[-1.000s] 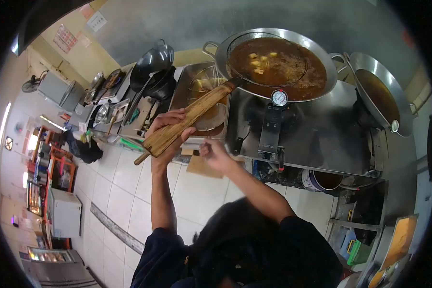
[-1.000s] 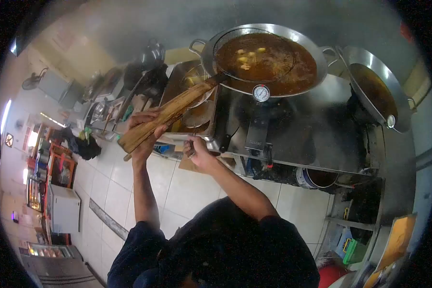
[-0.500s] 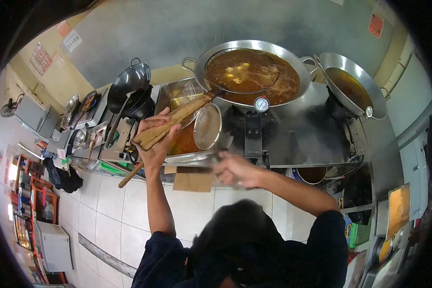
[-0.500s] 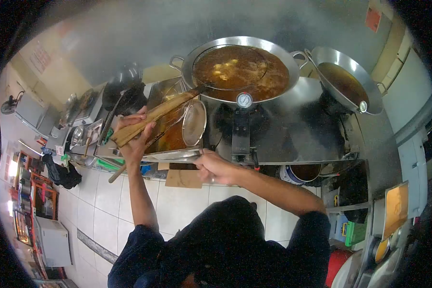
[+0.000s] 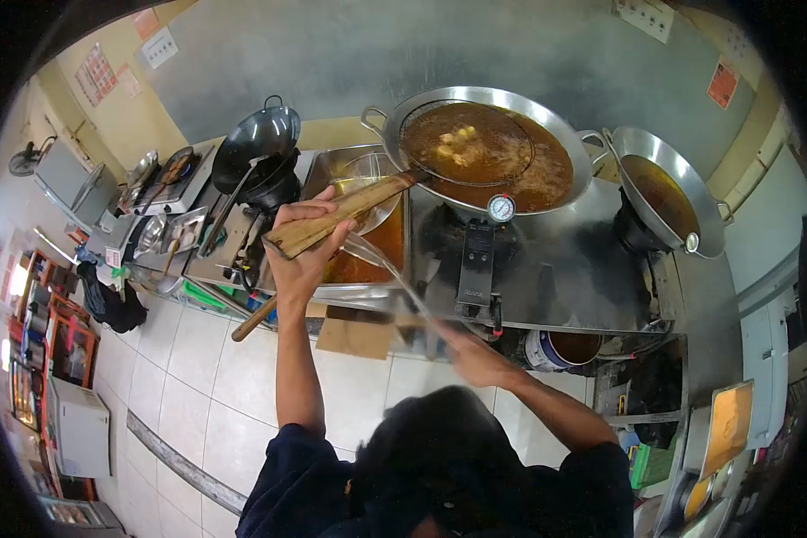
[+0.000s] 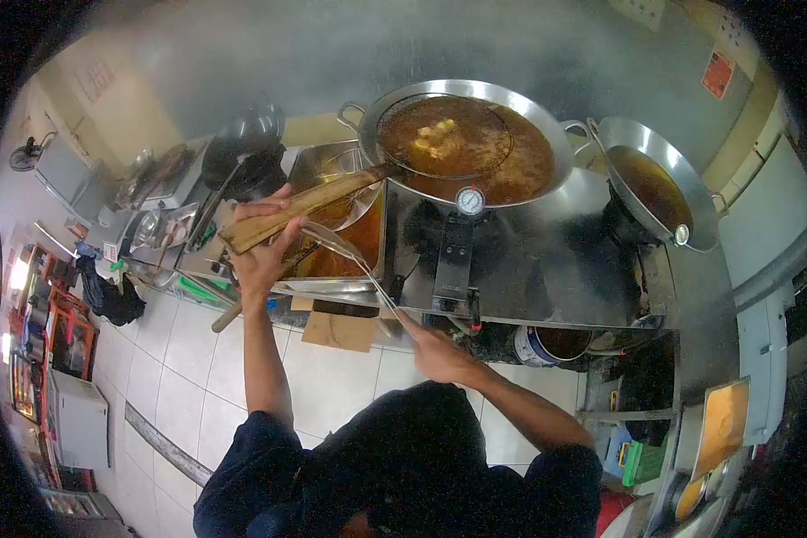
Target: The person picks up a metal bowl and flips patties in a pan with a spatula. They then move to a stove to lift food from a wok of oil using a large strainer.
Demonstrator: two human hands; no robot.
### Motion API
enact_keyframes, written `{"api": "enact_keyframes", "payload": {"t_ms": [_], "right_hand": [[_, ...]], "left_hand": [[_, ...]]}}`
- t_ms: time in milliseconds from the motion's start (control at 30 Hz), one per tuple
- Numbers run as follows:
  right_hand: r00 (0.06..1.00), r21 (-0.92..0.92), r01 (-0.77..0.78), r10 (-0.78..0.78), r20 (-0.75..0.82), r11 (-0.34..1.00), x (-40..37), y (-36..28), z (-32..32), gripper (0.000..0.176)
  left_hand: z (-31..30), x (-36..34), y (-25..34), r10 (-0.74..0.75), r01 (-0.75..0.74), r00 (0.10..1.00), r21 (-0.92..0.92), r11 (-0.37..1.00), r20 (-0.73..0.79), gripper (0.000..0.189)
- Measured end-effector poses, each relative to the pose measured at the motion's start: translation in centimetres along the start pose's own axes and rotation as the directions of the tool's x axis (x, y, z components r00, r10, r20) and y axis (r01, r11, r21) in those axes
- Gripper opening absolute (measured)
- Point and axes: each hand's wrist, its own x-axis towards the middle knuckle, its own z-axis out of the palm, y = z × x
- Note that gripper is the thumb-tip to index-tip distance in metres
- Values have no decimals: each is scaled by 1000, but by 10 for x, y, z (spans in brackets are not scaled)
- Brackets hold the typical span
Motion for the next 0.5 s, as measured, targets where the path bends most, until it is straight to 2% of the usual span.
{"api": "enact_keyframes", "payload": {"t_ms": [67,133,200,267,333,400,467,500], "right_hand": [[1000,-22,6,-7,-17,1000,-4,1,-5,65],[990,17,-129,128,54,991,-15,-18,-26,59],[996,37,-83,81,42,996,-34,-14,-41,58],[998,-5,52,-52,-27,999,-64,-25,-74,56],[1000,-109,-1,2,6,994,-99,-25,-110,56],[998,-113,-55,54,-12,992,-137,-42,-146,56],[988,-210,-17,-16,-155,978,-172,-32,-163,53],[987,-215,-21,-14,-158,976,-185,-34,-171,53]], "left_hand": [[1,-1,1,3,-3,1000,28,1000,-5,34],[2,-1,0,-3,4,1000,31,1000,-20,35],[1,-1,2,-12,13,999,47,999,-31,35],[2,-3,-2,-26,30,997,52,998,-77,36],[2,-4,0,-25,30,996,57,998,-83,36],[3,-4,3,-11,20,996,106,994,-87,36],[6,-5,1,-13,22,993,82,996,-114,36],[7,-5,0,-20,29,990,68,997,-139,36]]}}
